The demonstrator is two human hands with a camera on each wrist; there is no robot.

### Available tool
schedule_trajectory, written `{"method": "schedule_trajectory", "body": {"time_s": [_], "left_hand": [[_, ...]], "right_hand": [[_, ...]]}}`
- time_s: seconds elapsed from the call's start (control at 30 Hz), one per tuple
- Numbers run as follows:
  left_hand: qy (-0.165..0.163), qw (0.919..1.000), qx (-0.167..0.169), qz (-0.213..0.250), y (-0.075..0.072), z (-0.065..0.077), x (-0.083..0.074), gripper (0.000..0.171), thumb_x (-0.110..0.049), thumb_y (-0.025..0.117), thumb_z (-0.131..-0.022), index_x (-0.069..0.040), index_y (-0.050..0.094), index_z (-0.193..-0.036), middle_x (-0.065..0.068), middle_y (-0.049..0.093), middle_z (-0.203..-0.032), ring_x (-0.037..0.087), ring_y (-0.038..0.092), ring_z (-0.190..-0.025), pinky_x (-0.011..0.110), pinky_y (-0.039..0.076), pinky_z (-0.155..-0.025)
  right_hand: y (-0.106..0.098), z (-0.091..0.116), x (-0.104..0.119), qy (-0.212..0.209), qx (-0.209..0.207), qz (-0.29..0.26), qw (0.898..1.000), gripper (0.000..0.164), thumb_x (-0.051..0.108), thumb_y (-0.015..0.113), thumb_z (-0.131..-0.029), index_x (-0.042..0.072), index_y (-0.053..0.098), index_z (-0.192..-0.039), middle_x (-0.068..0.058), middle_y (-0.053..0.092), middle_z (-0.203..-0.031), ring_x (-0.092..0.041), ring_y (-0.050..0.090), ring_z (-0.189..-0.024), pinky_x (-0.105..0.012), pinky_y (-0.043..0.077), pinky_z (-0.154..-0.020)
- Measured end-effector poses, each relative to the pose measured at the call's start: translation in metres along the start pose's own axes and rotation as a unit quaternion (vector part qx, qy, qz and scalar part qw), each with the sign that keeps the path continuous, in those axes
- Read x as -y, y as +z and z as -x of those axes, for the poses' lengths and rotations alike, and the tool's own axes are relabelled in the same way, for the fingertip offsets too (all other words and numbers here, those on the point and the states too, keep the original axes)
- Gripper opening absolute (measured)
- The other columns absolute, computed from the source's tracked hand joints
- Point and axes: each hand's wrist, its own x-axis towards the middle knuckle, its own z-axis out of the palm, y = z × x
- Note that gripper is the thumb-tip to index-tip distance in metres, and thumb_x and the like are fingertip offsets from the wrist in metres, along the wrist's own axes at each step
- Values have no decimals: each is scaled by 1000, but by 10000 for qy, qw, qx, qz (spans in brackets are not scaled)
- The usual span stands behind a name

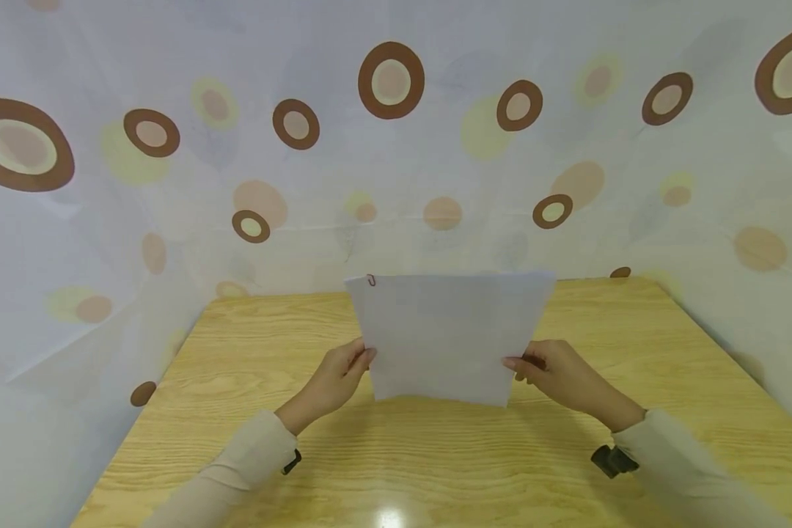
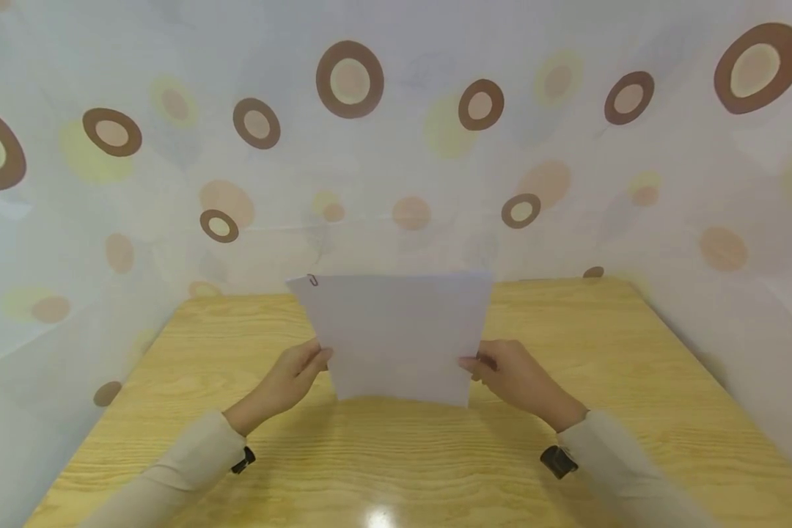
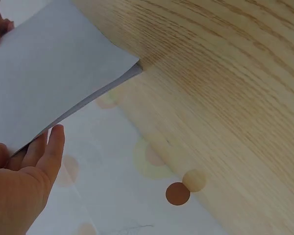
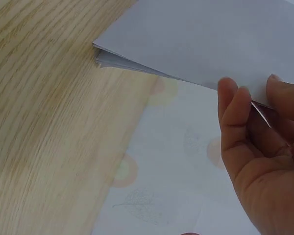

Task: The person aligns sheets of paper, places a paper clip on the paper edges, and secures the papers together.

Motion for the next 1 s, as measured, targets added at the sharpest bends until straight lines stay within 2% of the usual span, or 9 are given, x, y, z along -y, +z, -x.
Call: {"method": "schedule_trajectory", "body": {"time_s": [0.1,0.17,0.27,0.4,0.47,0.53,0.7,0.87,1.0], "left_hand": [[-85,9999,-49,-83,0,0,-1,22,-10,43,-103,0,62,-109,10,66,-94,16,59,-81,27,51,-71],[-101,9999,-83,-113,0,0,-1,20,-11,43,-103,-2,60,-94,6,59,-80,10,48,-68,23,44,-62],[-67,9999,-107,-106,0,-1,-1,23,-12,44,-103,-4,53,-83,4,47,-70,8,37,-61,23,40,-59],[-70,10000,-52,44,-3,-1,0,23,-14,43,-103,-4,58,-90,4,53,-74,19,51,-71,34,51,-71],[-153,9996,17,244,-4,0,-2,23,-14,43,-104,-2,61,-99,7,61,-83,24,60,-81,37,54,-76],[-252,9986,106,459,-6,0,-4,25,-15,42,-104,0,61,-105,10,65,-90,25,64,-86,35,55,-77],[-496,9950,185,851,-7,0,-7,27,-17,42,-104,4,60,-109,17,67,-98,24,67,-86,30,56,-74],[-561,9951,113,803,-7,-2,-6,29,-18,44,-103,3,60,-113,16,67,-100,24,67,-87,35,57,-74],[-673,9952,27,709,-4,-6,-2,28,-21,46,-103,2,63,-102,14,68,-95,20,68,-82,32,57,-72]], "right_hand": [[2,0,1,-55,-68,-71,9999,23,16,59,-96,11,66,-75,9,56,-64,-2,39,-48,-24,40,-46],[3,1,1,-106,-144,-92,9998,24,15,59,-96,11,64,-73,9,53,-61,-1,35,-46,-23,38,-45],[4,0,2,-156,-308,-85,9994,25,14,59,-96,12,60,-72,9,51,-60,-1,32,-46,-23,36,-44],[5,-1,2,-87,-530,-58,9985,26,15,59,-96,13,58,-71,9,52,-60,-2,32,-46,-23,34,-44],[4,-2,2,48,-576,-72,9983,27,17,59,-97,13,58,-70,9,53,-60,-2,32,-46,-23,33,-44],[4,-3,1,182,-597,-81,9980,28,19,58,-97,13,58,-70,8,53,-60,-3,32,-46,-23,33,-44],[4,-6,1,490,-579,-154,9970,32,24,58,-98,12,55,-68,6,55,-59,-6,36,-47,-24,35,-44],[4,-9,3,819,-594,-351,9943,34,29,58,-97,10,54,-69,1,57,-57,-11,47,-49,-26,41,-47],[6,-12,1,950,-545,-406,9932,34,28,59,-96,9,53,-69,-1,57,-56,-12,49,-49,-26,41,-46]]}}
